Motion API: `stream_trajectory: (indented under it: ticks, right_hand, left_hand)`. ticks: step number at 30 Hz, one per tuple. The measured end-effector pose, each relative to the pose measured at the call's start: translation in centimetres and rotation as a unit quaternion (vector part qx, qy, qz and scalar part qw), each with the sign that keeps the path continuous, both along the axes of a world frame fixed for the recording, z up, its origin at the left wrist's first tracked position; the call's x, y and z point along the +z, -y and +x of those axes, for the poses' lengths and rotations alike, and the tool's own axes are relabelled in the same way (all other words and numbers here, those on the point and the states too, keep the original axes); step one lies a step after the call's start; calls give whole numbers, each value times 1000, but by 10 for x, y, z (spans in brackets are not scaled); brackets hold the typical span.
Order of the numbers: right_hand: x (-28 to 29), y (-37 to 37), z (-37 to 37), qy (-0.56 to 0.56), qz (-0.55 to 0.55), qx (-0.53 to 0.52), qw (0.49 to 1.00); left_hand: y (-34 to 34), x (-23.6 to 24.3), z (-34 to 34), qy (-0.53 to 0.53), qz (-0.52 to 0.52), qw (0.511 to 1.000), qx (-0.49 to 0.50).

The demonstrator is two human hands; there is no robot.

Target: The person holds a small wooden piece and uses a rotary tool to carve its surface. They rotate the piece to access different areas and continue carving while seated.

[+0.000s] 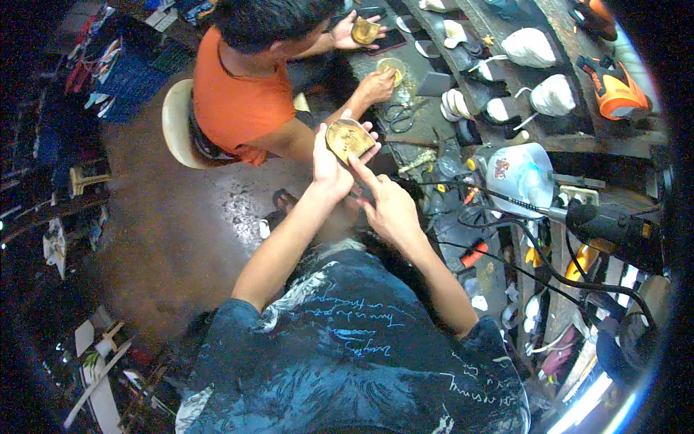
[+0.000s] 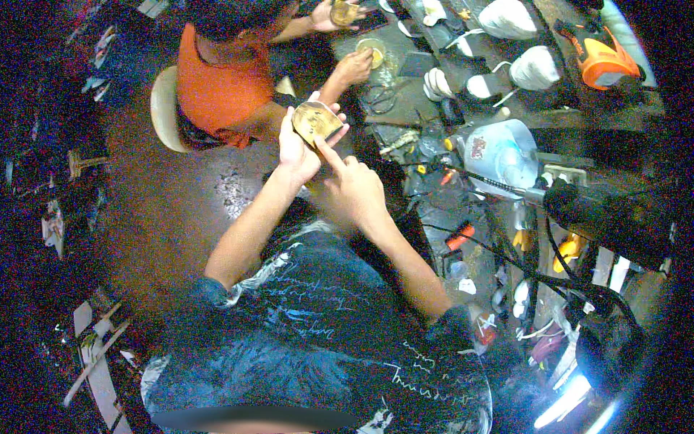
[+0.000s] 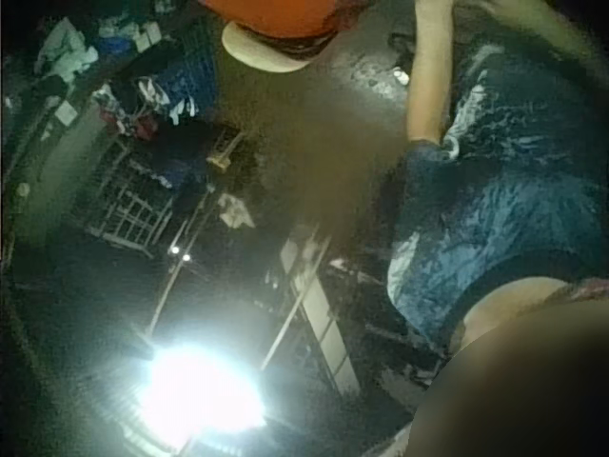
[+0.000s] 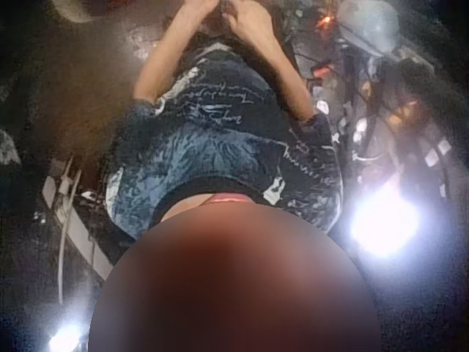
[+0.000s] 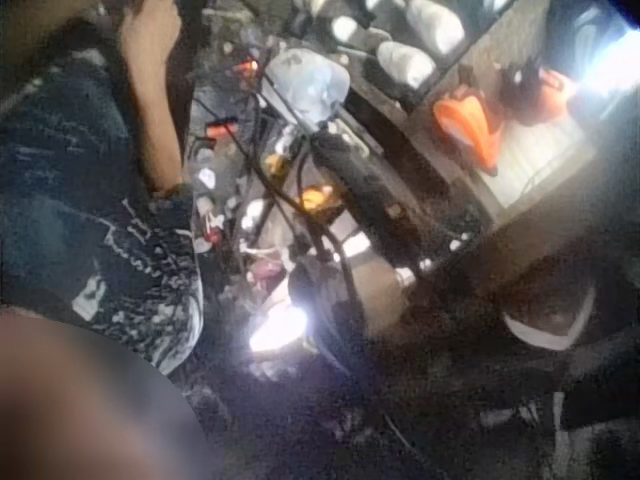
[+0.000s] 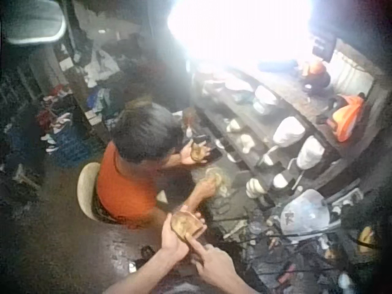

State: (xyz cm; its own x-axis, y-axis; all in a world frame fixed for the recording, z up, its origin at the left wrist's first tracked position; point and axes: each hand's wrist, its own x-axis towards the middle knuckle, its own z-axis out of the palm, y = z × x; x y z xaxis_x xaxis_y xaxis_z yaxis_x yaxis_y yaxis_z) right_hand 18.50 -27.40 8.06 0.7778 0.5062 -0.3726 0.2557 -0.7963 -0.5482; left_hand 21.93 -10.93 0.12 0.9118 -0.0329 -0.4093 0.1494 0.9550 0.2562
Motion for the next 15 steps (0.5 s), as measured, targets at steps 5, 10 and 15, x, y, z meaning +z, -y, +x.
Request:
stream_trajectory:
  ticks: [5, 10, 15]
  right_hand:
    - [-24, 11, 10, 17, 34, -95, 995]
    - [-45, 22, 12, 30, 42, -81, 995]
    - [-65, 36, 28, 106, 196, -245, 943]
  left_hand:
    - [28, -37, 22, -40, -68, 997, -18]
    - [44, -57, 25, -52, -82, 995, -35]
    - [55, -62, 19, -93, -97, 990, -32]
